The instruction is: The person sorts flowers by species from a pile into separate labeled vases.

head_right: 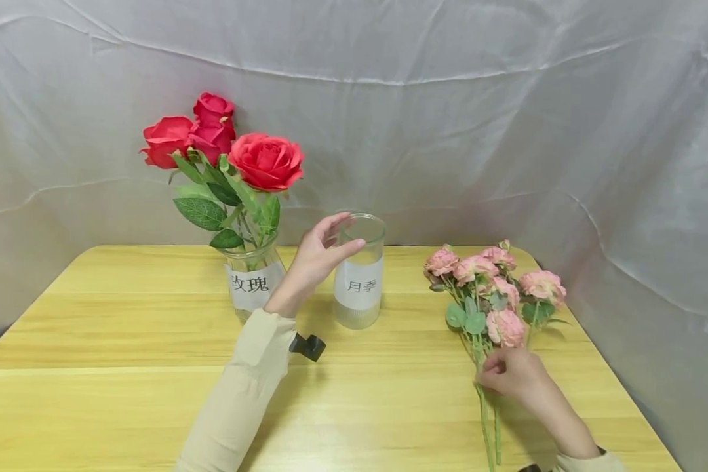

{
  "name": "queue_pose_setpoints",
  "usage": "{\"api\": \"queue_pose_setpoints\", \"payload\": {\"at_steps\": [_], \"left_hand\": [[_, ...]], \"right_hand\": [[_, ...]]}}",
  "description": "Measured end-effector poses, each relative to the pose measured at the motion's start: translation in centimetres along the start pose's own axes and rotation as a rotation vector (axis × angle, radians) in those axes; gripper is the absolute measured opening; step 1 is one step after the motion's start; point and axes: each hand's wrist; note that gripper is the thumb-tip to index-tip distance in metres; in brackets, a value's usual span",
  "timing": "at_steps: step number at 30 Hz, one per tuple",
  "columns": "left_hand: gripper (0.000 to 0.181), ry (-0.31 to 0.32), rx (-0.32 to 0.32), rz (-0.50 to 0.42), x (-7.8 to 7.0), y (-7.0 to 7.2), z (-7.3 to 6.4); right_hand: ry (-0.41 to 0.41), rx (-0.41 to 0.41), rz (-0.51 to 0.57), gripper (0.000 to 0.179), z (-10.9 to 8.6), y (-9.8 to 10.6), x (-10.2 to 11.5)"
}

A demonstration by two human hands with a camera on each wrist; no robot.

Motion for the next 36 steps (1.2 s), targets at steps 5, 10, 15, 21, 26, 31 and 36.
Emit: {"api": "queue_pose_setpoints", "payload": {"at_steps": [5, 10, 15, 21, 26, 31, 36], "left_hand": [[0.066, -0.02, -0.012, -0.017, 0.26, -0.27, 0.06], [0.065, -0.028, -0.035, -0.042, 0.42, -0.46, -0.03], [0.064, -0.034, -0.035, -0.065, 0.58, -0.56, -0.1], [0.063, -0.05, -0.018, -0.068, 0.75, -0.4, -0.05], [0.061, -0.064, -0.013, -0.063, 0.91, -0.38, 0.08], [0.061, -0.07, -0.012, -0.057, 0.89, -0.4, 0.16], [0.06, -0.072, -0.013, -0.047, 0.9, -0.4, 0.15]], "right_hand": [[-0.024, 0.065, 0.015, 0.018, 0.09, -0.31, 0.4], [-0.071, 0.128, 0.156, 0.017, 0.13, -0.6, 0.64], [-0.081, 0.152, 0.31, 0.019, -0.1, -0.57, 0.62], [-0.072, 0.151, 0.43, 0.012, -0.24, -0.64, 0.71], [-0.072, 0.138, 0.487, 0.013, -0.31, -0.49, 0.85], [-0.067, 0.116, 0.534, 0.017, -0.4, -0.13, 0.87], [-0.049, 0.046, 0.552, 0.018, -0.49, 0.27, 0.82]]}}
Point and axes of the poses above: each hand's wrist, its own z-axis towards the middle knuckle, its own y-axis out of the back of the hand, x = y × z, and after that the axes turned 15 degrees about -z, right-handed
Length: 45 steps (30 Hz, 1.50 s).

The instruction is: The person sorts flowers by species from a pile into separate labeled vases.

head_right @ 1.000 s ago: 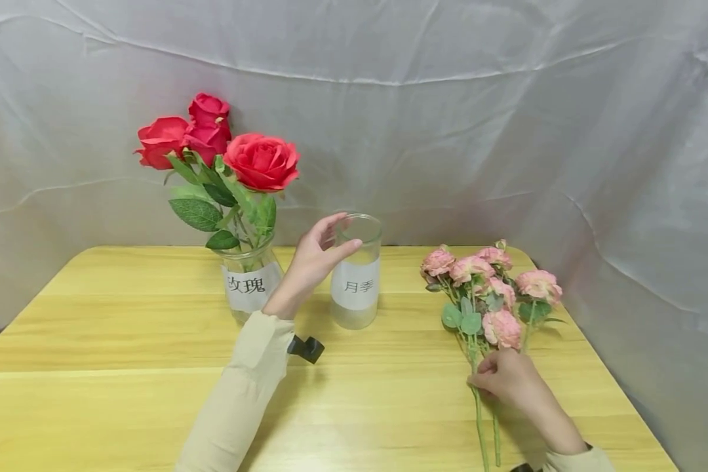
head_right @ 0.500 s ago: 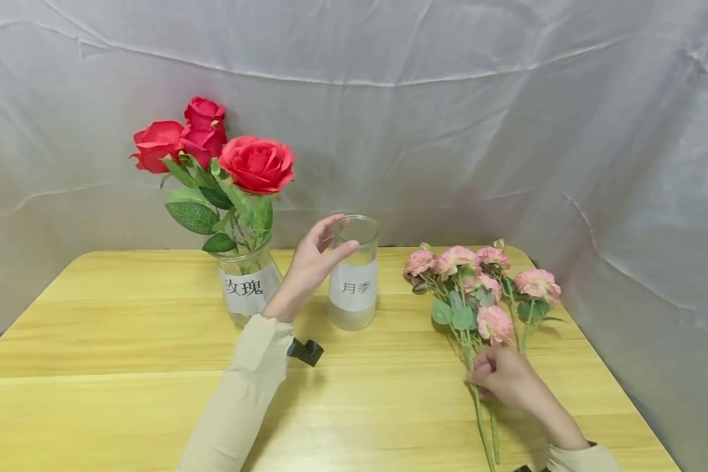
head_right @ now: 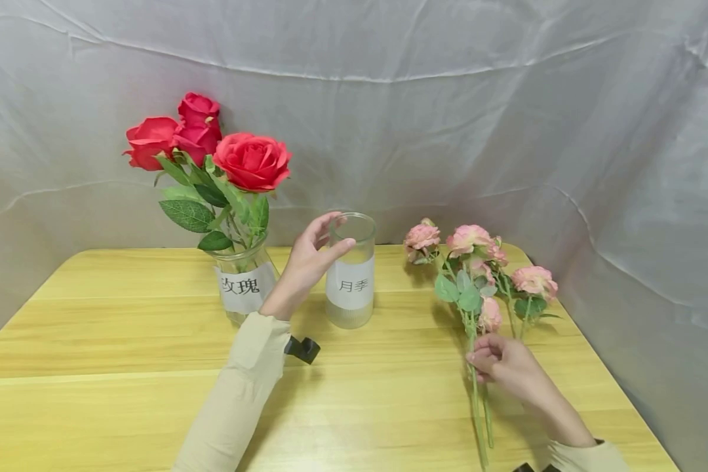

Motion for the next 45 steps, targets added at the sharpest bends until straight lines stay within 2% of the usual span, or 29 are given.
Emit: {"api": "queue_pose_setpoints", "payload": {"at_steps": [6, 11, 20, 26, 32, 37, 40, 45], "left_hand": [[0.059, 0.004, 0.002, 0.013, 0.1, 0.1, 0.0], [0.059, -0.002, 0.006, 0.019, 0.1, 0.2, 0.1], [0.06, -0.005, 0.007, 0.02, 0.1, 0.2, 0.2], [0.06, -0.014, 0.018, 0.035, 0.0, 0.2, 0.3], [0.06, -0.019, 0.016, 0.033, 0.2, 0.3, 0.2], [0.06, -0.028, 0.02, 0.027, 0.3, 0.3, 0.3], [0.061, -0.031, 0.024, 0.031, 0.2, 0.4, 0.4], [0.064, -0.022, 0.032, 0.036, 0.3, 0.5, 0.3]], "right_hand": [[0.064, -0.157, -0.023, 0.023, -0.1, -0.1, 0.5], [0.099, -0.268, -0.058, 0.019, -0.4, 0.0, 1.2], [0.169, -0.356, -0.061, 0.011, -0.2, -0.2, 1.5], [0.191, -0.402, -0.116, 0.008, 0.0, -0.3, 2.0], [0.22, -0.429, -0.134, 0.012, 1.2, 0.1, 4.7], [0.298, -0.454, -0.124, 0.013, 2.4, 1.0, 7.6], [0.346, -0.463, -0.071, 0.013, 3.0, 1.8, 9.4], [0.367, -0.48, -0.015, 0.015, 3.7, 3.2, 12.3]]}}
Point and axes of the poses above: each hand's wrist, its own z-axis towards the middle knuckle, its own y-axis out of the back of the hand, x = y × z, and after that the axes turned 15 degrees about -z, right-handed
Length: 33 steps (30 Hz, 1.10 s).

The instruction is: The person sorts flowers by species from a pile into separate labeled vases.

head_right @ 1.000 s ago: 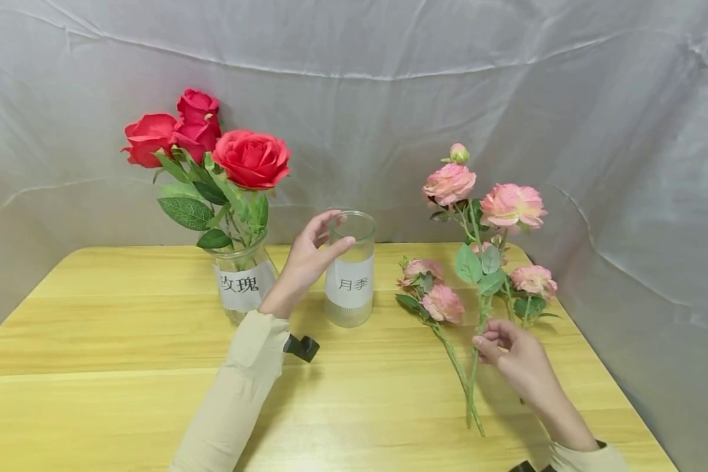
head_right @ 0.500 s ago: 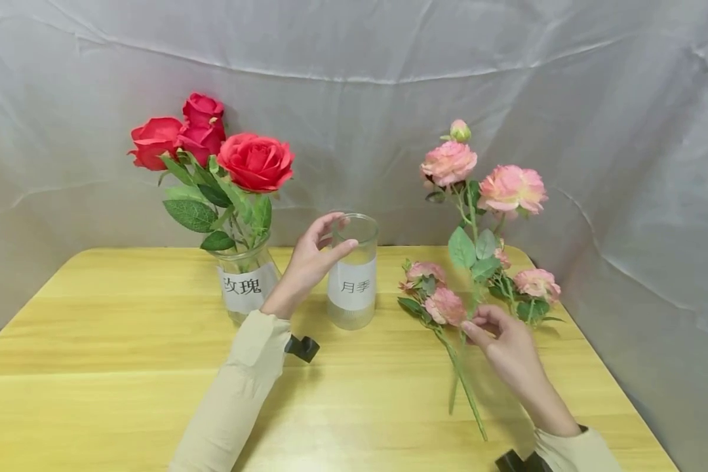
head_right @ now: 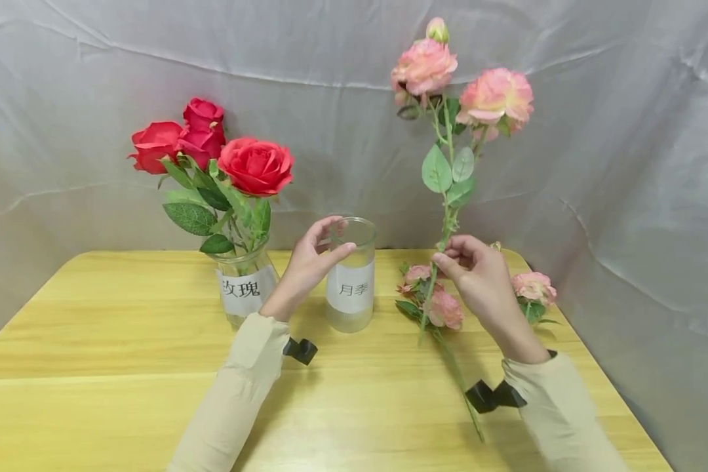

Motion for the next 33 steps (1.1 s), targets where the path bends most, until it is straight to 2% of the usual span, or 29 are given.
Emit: {"api": "queue_pose_setpoints", "payload": {"at_steps": [4, 7, 11, 17, 21, 27, 33], "left_hand": [[0.062, 0.003, -0.002, 0.002, 0.1, 0.0, 0.0], [0.062, 0.0, 0.004, 0.003, 0.2, -0.1, 0.0], [0.061, -0.003, 0.001, 0.004, 0.1, -0.2, 0.0], [0.062, -0.001, -0.004, 0.009, 0.2, 0.0, 0.0], [0.062, -0.001, -0.01, 0.021, 0.4, 0.1, -0.1], [0.061, -0.007, -0.015, 0.023, 0.4, 0.0, -0.1], [0.059, -0.014, -0.013, 0.016, 0.4, -0.1, 0.0]], "right_hand": [[0.038, -0.018, 0.071, 0.011, 1.7, 0.8, 1.7], [0.084, 0.001, 0.241, 0.002, 2.9, 1.6, 2.7], [0.138, 0.022, 0.436, 0.016, 4.4, 2.5, 4.1], [0.17, -0.013, 0.535, 0.012, 6.5, 2.6, 6.1], [0.19, -0.035, 0.529, 0.008, 7.5, 2.1, 7.1], [0.175, -0.058, 0.407, 0.009, 8.8, 1.9, 8.2], [0.18, -0.046, 0.371, 0.006, 9.8, 1.4, 8.9]]}}
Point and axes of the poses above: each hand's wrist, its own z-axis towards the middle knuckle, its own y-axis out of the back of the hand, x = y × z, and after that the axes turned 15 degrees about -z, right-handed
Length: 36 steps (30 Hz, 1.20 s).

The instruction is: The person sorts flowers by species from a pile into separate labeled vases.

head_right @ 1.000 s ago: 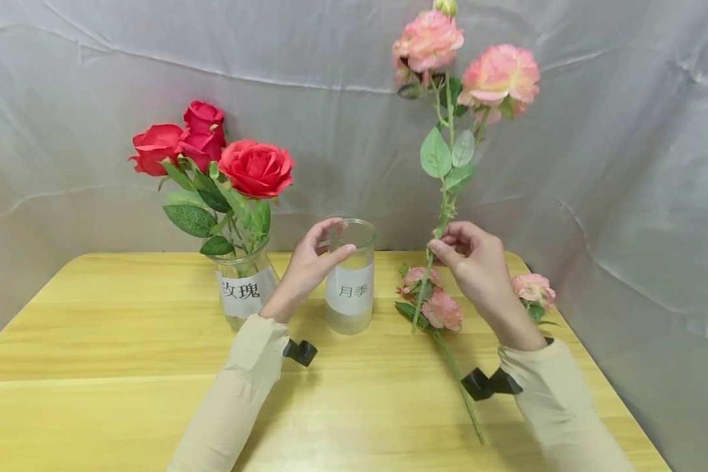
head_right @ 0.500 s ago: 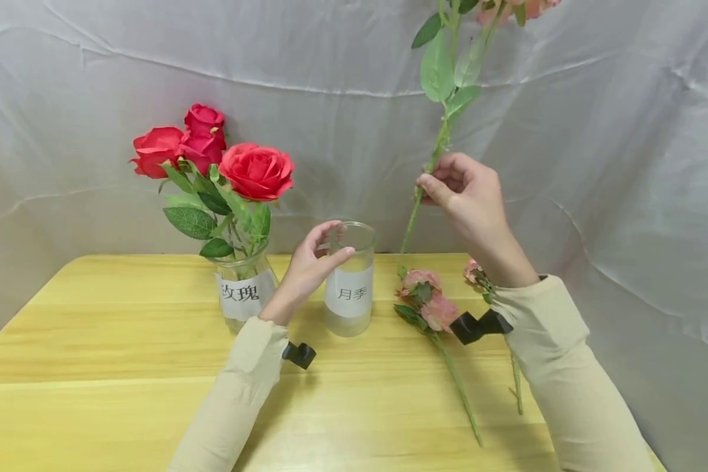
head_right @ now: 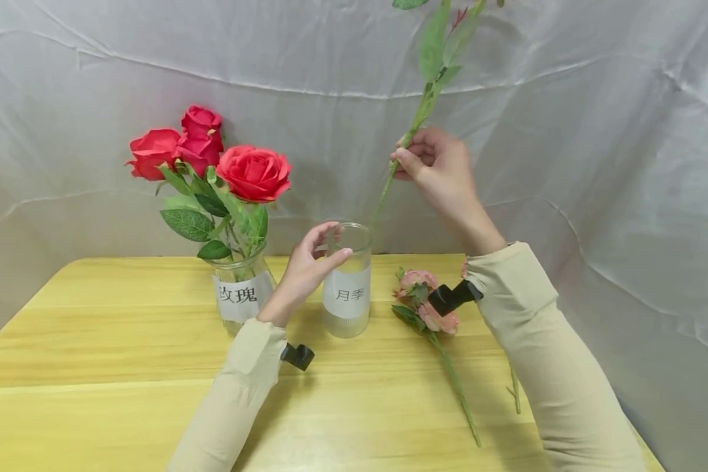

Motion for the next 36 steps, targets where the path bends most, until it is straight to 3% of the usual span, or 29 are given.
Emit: {"api": "queue_pose_setpoints", "payload": {"at_steps": [4, 13, 36], "left_hand": [[0.059, 0.006, -0.001, -0.005, 0.0, 0.0, 0.0], [0.059, 0.012, -0.003, -0.007, -0.1, 0.0, -0.1], [0.062, -0.002, 0.009, -0.027, 0.0, 0.0, 0.0]], "right_hand": [[0.013, 0.013, 0.012, 0.006, 0.5, -0.6, -0.4], [0.014, 0.044, -0.077, 0.006, 0.8, -1.6, -1.4], [-0.044, 0.121, -0.204, 0.016, -0.1, -4.7, -3.7]]}}
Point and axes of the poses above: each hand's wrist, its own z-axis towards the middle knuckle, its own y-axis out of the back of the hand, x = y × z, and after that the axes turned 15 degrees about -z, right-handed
